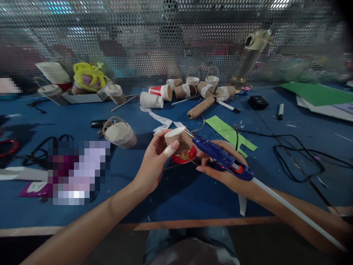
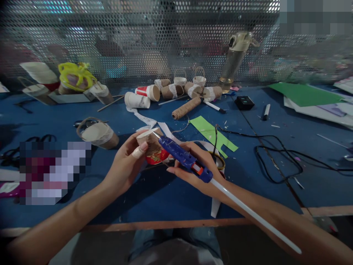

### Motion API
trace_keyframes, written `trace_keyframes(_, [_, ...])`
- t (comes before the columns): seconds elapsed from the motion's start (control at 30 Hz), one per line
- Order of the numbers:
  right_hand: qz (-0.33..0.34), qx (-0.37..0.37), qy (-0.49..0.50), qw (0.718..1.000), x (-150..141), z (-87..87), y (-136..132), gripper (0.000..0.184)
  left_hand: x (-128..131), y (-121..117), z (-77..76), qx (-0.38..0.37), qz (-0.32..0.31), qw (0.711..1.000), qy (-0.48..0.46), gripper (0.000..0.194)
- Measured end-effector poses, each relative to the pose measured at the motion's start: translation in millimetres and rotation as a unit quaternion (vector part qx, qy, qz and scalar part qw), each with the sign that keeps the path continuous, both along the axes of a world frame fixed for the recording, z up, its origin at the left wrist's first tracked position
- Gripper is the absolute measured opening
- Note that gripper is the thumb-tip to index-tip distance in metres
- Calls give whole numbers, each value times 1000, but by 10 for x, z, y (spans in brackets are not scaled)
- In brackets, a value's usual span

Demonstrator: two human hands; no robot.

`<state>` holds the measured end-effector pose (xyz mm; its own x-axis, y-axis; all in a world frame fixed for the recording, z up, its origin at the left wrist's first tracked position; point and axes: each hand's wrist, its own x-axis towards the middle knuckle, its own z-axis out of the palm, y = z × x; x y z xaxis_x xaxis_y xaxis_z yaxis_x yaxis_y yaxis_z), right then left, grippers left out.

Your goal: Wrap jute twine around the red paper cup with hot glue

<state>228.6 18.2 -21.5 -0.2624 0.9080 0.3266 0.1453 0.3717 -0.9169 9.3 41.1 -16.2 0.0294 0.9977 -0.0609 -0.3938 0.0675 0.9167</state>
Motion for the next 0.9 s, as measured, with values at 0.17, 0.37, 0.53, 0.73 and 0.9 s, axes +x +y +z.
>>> trace_keyframes(0.17, [-16,38,-11,999,-7,6,-2,39,-10,3,-23,19,9,1000,17,40])
trace_keyframes(0.37, [-15,54,-49,997,-27,18,23,37,7,8,-39,27,1,1000,15,38])
trace_keyframes(0.53, [-47,57,-75,994,-37,16,31,37,26,4,-36,19,10,1000,16,37])
trace_keyframes(0.73, [-37,55,-62,996,-47,30,-11,30,34,1,-22,14,5,1000,7,40])
trace_keyframes(0.9, [-68,44,-76,994,-54,98,-52,17,45,5,8,10,7,1000,2,39])
